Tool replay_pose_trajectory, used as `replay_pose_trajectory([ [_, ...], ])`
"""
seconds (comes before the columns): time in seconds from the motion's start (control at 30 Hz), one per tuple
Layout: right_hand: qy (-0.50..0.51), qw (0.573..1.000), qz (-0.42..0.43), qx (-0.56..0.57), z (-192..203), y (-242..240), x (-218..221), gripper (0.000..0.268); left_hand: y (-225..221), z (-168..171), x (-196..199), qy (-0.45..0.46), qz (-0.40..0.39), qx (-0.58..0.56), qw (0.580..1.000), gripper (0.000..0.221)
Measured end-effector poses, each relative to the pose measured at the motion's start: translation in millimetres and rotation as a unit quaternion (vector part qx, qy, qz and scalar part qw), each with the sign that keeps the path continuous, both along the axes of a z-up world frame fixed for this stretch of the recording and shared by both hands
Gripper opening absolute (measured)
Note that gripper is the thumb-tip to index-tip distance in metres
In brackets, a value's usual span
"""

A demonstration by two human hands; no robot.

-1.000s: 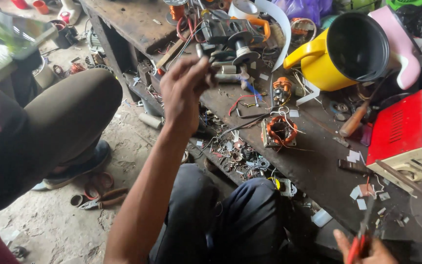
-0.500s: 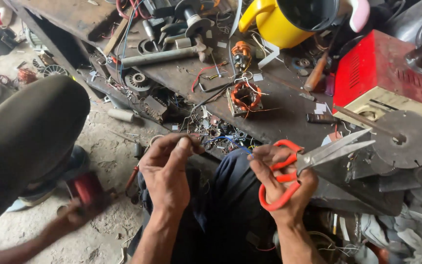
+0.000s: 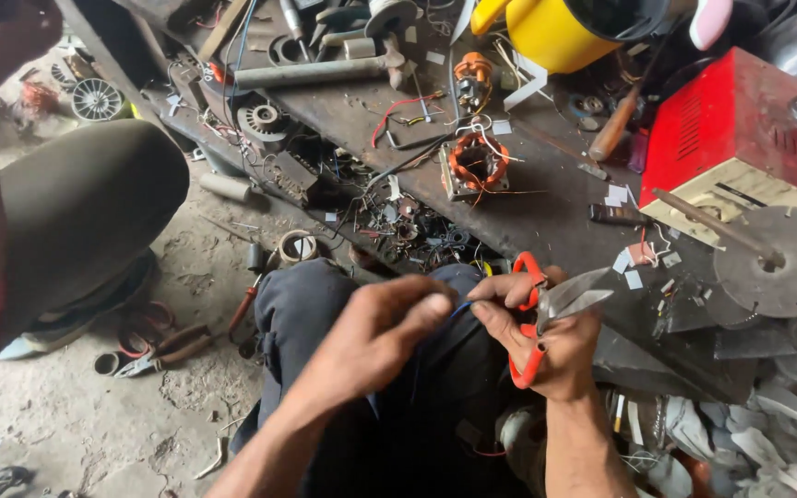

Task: The person is insulating and repairing a motor by stripping wire insulation with scissors and connecting the wires to the motor coil assembly.

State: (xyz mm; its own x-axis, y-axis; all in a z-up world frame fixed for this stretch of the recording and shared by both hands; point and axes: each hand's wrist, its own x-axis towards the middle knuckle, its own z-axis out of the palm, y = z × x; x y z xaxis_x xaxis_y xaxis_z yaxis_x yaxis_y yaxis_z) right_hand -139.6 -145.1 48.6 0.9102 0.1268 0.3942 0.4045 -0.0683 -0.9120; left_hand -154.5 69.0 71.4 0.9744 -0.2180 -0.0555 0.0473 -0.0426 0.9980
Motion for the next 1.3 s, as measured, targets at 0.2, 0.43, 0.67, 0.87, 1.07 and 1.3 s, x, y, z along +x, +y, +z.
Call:
replay_pose_trajectory([
  [0.2,-0.137,0.978,-0.073,-0.14,-0.8,-2.8,3.5,0.029,-26.0,-34.9,4.7,0.071,-0.021,-0.199,0.977,0.016],
  [0.43,0.1,0.949,0.008,-0.299,3.4,-18.2,2.4,0.038,-23.1,-45.8,4.6,0.025,0.061,-0.229,0.971,0.013],
  [0.67,-0.03,0.93,0.07,-0.359,5.1,-10.9,3.4,0.068,-23.2,-41.5,-1.4,-0.017,0.049,-0.169,0.984,0.013],
  [0.87,-0.069,0.913,0.04,-0.4,4.8,-8.8,2.9,0.068,-24.2,-51.1,-4.1,0.002,0.051,-0.195,0.979,0.013],
  [1.07,-0.079,0.908,0.02,-0.411,-3.2,-12.9,2.9,0.064,-26.7,-45.8,-6.2,0.009,0.059,-0.217,0.974,0.01],
  [1.3,-0.111,0.907,0.02,-0.405,-5.5,-12.5,3.3,0.064,-20.6,-42.8,-9.9,0.043,0.045,-0.211,0.975,0.01],
])
